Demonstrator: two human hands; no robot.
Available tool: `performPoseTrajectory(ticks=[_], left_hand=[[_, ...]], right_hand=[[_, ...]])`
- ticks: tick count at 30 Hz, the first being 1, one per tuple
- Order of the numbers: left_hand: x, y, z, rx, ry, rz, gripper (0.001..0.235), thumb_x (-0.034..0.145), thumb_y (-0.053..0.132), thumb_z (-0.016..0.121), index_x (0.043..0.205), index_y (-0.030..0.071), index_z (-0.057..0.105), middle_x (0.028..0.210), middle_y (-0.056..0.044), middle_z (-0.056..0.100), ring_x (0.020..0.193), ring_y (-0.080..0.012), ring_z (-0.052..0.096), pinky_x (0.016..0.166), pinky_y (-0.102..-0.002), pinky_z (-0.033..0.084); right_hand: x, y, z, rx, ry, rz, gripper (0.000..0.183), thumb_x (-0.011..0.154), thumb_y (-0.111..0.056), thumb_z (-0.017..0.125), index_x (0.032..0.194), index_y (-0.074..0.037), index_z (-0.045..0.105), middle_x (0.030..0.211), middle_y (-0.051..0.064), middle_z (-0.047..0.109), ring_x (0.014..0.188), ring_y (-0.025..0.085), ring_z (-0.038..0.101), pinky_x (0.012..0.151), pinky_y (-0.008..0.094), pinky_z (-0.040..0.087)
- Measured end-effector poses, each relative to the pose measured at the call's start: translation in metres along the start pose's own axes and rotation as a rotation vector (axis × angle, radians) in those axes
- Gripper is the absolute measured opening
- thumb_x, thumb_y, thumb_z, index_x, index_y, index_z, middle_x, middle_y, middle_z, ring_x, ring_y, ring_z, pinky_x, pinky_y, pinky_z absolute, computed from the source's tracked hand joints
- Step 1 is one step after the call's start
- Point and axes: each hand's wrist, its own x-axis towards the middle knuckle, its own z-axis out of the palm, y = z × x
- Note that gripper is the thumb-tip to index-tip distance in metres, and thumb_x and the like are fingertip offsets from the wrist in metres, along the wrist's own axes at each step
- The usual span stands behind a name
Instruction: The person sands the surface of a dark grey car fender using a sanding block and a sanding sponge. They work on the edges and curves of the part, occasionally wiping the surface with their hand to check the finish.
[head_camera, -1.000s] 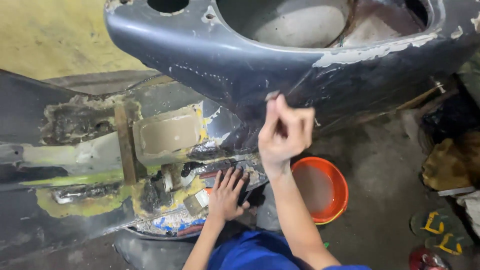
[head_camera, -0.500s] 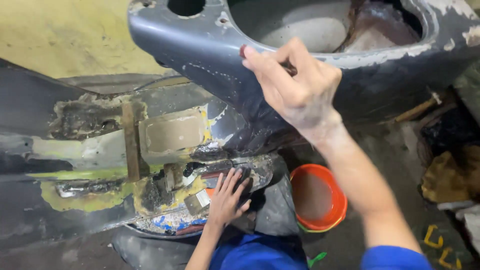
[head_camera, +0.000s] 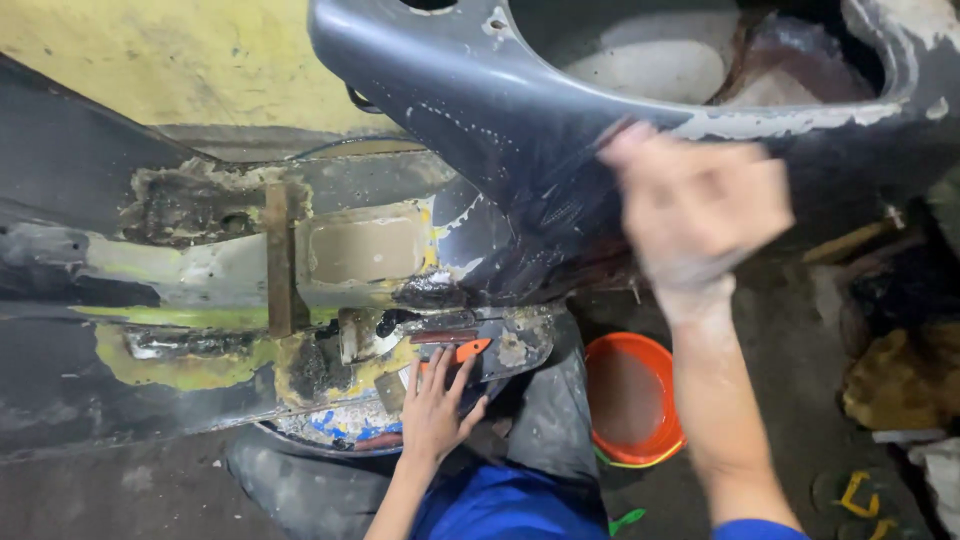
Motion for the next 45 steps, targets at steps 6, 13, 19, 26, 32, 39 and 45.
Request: performPoseTrajectory(ticks=[6,13,19,26,32,39,45], left_hand=[[-0.001,0.0,0.007,0.048,0.004,-0.032,0.059,0.081,0.053,0.052,0.13,0.02,0.048,0.131,-0.013,0.048,0.123,-0.0273,0.044,0.107,-0.046,0.027],[0.001,0.001,0.003,0.003,-0.003,-0.022,0.054,0.085,0.051,0.049,0.128,0.019,0.05,0.13,-0.015,0.049,0.12,-0.0283,0.047,0.105,-0.048,0.029],[0.008,0.005,-0.003,0.015,0.045,-0.014,0.052,0.083,0.049,0.051,0.124,0.017,0.054,0.121,-0.013,0.054,0.113,-0.0275,0.052,0.104,-0.047,0.031],[0.011,0.005,0.002,0.037,0.058,-0.029,0.052,0.08,0.05,0.053,0.121,0.019,0.057,0.118,-0.014,0.057,0.111,-0.0284,0.053,0.104,-0.046,0.031],[0.008,0.004,0.002,0.055,0.049,-0.029,0.052,0.081,0.051,0.053,0.121,0.019,0.057,0.119,-0.015,0.057,0.111,-0.0286,0.053,0.104,-0.046,0.032],[0.008,0.004,0.005,0.058,0.001,-0.043,0.052,0.083,0.052,0.048,0.125,0.022,0.053,0.122,-0.012,0.055,0.113,-0.0279,0.051,0.105,-0.046,0.031],[0.012,0.005,-0.002,0.044,0.083,-0.022,0.052,0.08,0.048,0.054,0.123,0.019,0.056,0.118,-0.013,0.056,0.109,-0.0282,0.053,0.104,-0.046,0.032]], right_hand=[[-0.018,-0.051,-0.001,0.295,-0.051,0.089,0.008,0.087,-0.004,0.073,0.086,-0.011,0.071,0.071,0.001,0.056,0.059,0.02,0.05,0.054,0.034,0.033],[-0.028,-0.049,-0.002,0.213,0.116,0.484,0.012,0.087,0.008,0.064,0.081,-0.002,0.066,0.075,0.01,0.058,0.066,0.026,0.049,0.059,0.035,0.041],[-0.044,-0.004,0.007,0.238,0.176,0.938,0.012,0.09,-0.009,0.068,0.089,-0.001,0.06,0.093,0.014,0.068,0.073,0.016,0.057,0.063,0.027,0.043],[-0.052,-0.001,0.008,0.398,0.172,0.725,0.011,0.088,-0.006,0.068,0.084,-0.002,0.059,0.077,0.01,0.059,0.067,0.02,0.05,0.063,0.031,0.04],[-0.063,0.05,0.023,0.313,0.281,0.684,0.002,0.089,0.002,0.066,0.09,0.0,0.066,0.08,0.008,0.057,0.072,0.019,0.054,0.067,0.031,0.044],[-0.015,-0.019,-0.007,0.31,0.028,0.515,0.005,0.089,0.003,0.068,0.085,0.001,0.067,0.078,0.011,0.059,0.067,0.022,0.048,0.057,0.031,0.04],[-0.023,0.026,0.01,0.047,0.248,0.815,0.014,0.094,-0.011,0.06,0.102,-0.002,0.067,0.084,0.007,0.054,0.066,0.018,0.054,0.053,0.029,0.041]])
